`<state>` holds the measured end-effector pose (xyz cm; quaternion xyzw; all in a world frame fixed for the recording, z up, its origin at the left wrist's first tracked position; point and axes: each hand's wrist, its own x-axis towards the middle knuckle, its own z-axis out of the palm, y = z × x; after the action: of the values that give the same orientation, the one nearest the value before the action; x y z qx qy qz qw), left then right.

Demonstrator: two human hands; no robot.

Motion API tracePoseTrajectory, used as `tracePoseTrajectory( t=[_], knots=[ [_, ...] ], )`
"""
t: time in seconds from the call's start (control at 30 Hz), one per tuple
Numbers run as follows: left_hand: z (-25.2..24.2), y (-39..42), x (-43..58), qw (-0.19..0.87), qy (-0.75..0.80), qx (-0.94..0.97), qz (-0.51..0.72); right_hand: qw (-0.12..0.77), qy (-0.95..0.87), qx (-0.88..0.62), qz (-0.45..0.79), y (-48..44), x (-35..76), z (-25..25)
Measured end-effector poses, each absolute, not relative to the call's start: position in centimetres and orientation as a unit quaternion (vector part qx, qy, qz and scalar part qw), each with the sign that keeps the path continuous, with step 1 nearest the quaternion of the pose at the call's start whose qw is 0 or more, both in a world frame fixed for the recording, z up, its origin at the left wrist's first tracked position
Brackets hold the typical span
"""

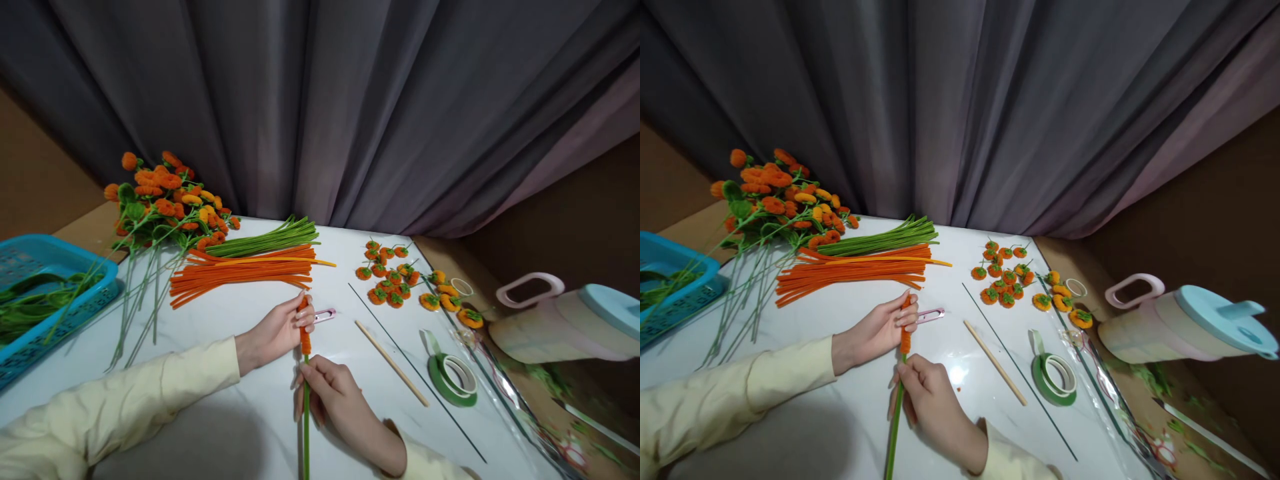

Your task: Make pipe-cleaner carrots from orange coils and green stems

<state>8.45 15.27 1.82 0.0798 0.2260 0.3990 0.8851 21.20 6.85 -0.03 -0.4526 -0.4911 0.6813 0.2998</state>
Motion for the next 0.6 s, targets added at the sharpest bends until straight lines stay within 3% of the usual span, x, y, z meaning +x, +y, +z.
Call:
tracePoseTrajectory(
  t=[0.6],
  knots=[
    [1.30, 15.42, 8.06, 0.886, 0.213, 0.082, 0.403, 0.278, -0.502, -0.456, 0.680, 6.41, 20.98, 0.19]
  ],
)
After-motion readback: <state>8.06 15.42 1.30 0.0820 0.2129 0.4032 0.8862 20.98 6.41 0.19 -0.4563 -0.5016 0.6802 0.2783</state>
